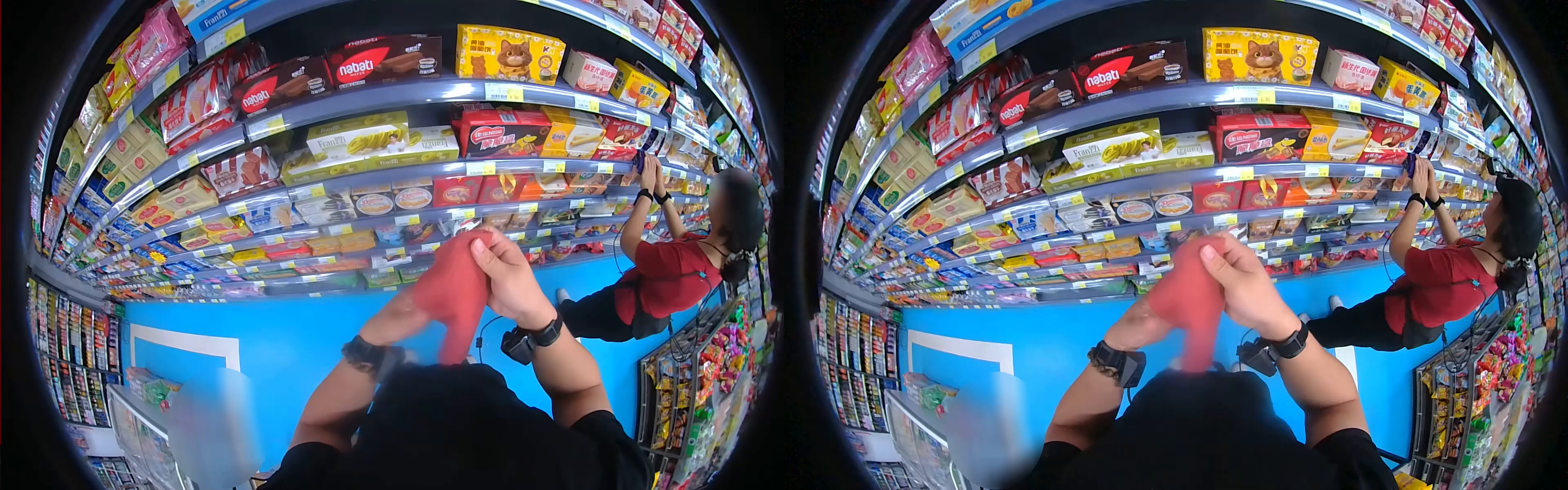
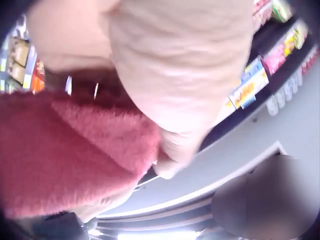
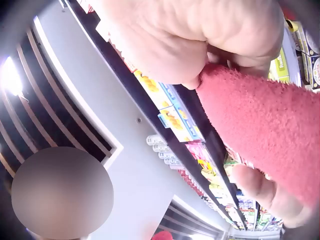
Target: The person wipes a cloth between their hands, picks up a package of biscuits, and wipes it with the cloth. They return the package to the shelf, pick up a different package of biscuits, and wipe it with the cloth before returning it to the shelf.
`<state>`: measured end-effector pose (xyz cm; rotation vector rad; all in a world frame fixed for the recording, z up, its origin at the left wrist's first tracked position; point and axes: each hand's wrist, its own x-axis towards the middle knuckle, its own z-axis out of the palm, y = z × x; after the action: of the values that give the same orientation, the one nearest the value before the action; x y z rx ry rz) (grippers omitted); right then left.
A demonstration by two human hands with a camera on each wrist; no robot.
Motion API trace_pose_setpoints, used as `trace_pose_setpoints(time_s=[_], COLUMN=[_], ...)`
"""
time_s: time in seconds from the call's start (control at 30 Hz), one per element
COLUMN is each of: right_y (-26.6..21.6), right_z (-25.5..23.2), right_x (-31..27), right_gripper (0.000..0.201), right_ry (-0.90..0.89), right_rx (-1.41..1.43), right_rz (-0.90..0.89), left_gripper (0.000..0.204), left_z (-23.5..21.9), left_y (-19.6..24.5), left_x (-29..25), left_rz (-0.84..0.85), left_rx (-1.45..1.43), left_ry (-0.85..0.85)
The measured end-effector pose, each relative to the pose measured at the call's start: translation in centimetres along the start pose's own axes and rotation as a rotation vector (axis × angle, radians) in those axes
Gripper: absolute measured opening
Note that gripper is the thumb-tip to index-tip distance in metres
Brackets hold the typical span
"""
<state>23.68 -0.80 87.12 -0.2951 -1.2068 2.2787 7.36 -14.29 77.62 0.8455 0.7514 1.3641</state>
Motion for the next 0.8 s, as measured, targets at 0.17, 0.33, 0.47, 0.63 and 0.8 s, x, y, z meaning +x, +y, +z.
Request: trace_pose_setpoints(time_s=[0.17,0.33,0.47,0.63,0.8], right_y=[0.8,2.5,5.6,3.9,3.0], right_z=[-2.7,-4.1,-6.3,-5.6,-7.1], right_x=[-0.9,-2.9,-4.2,-6.3,-8.0], right_gripper=[0.033,0.042,0.062,0.075,0.067], right_ry=[0.078,0.069,0.061,0.250,0.298], right_rx=[0.061,0.263,0.122,-0.127,-0.236], right_rz=[0.014,0.149,0.190,-0.040,-0.199], left_gripper=[0.034,0.033,0.036,0.052,0.063], left_z=[1.7,2.1,2.4,4.4,7.0], left_y=[2.5,2.5,1.8,1.7,0.6], left_x=[-0.9,-0.7,0.0,0.9,2.1], left_rz=[0.090,-0.015,-0.011,0.025,0.060], left_rx=[0.340,0.411,0.370,0.386,0.315], left_ry=[0.058,0.198,0.239,0.209,0.345])
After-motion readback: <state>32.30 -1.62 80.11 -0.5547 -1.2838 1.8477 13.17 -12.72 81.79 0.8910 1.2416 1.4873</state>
